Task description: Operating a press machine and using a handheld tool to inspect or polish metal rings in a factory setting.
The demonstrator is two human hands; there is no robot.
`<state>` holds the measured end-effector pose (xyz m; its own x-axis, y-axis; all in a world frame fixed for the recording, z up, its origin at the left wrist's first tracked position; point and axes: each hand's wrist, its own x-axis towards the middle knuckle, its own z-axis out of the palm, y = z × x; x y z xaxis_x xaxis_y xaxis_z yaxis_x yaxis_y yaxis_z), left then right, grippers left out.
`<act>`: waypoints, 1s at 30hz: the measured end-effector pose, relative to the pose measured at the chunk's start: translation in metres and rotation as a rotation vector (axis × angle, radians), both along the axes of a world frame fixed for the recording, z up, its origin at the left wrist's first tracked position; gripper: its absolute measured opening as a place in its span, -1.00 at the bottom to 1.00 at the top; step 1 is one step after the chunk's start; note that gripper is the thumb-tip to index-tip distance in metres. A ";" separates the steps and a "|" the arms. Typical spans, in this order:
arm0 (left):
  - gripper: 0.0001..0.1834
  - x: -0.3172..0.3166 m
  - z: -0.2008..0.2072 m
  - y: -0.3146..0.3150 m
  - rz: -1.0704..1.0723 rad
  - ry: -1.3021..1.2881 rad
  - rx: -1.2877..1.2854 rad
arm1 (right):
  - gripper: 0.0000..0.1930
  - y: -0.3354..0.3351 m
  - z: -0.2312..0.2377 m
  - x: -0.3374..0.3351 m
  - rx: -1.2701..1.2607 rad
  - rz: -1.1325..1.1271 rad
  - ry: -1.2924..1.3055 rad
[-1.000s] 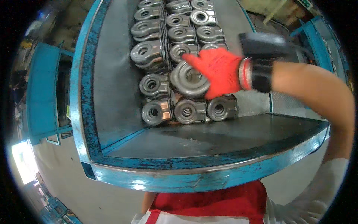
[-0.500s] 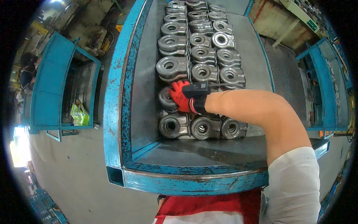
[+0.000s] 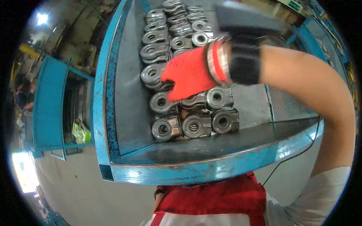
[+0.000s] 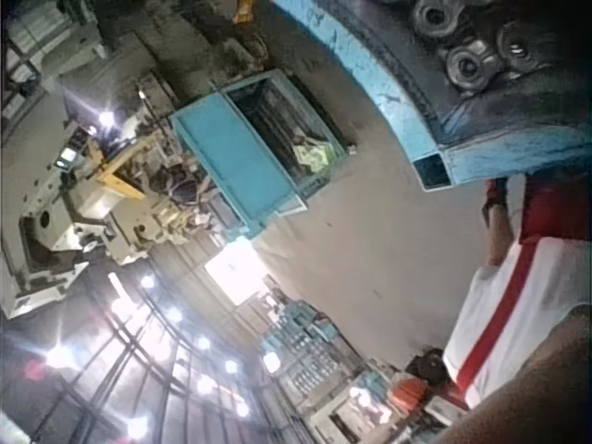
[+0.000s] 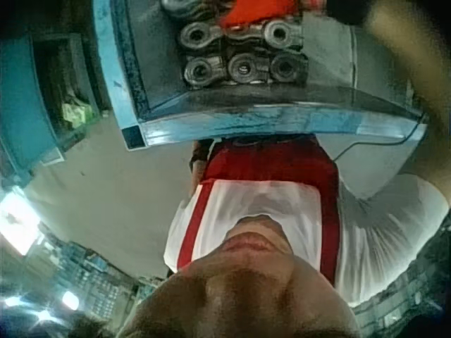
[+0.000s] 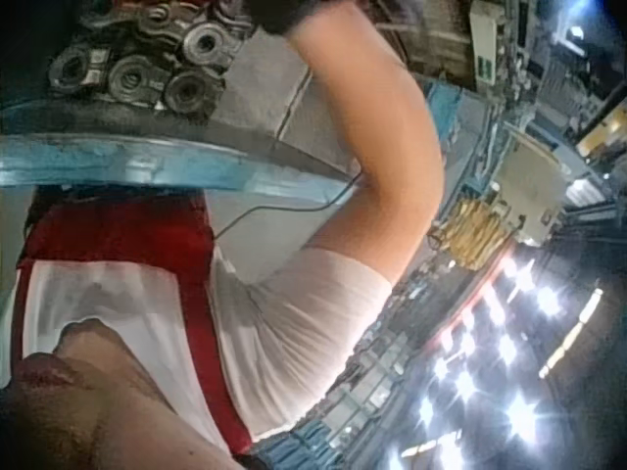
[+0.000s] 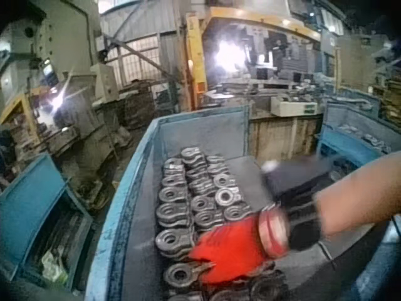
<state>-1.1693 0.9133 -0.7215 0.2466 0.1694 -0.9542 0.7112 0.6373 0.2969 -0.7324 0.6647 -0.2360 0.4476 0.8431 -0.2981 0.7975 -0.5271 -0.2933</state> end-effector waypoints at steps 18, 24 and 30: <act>-0.65 0.115 -0.073 -0.070 -1.945 -0.787 0.390 | -0.71 -0.426 -0.011 -0.401 1.183 -1.659 -0.439; -0.55 0.145 0.042 -0.277 -1.458 0.009 0.050 | -0.69 -0.492 -0.204 -0.604 1.636 -2.304 -0.133; -0.58 0.122 0.085 -0.368 -1.315 -0.211 0.108 | -0.74 -0.499 -0.327 -0.665 1.835 -2.483 0.351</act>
<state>-1.0474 0.5455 -0.6364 0.4243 -0.2343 -0.8747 0.7088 -0.5152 0.4818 -1.3970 0.1656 -0.5628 0.2800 -0.7139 -0.6419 -0.0502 0.6568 -0.7524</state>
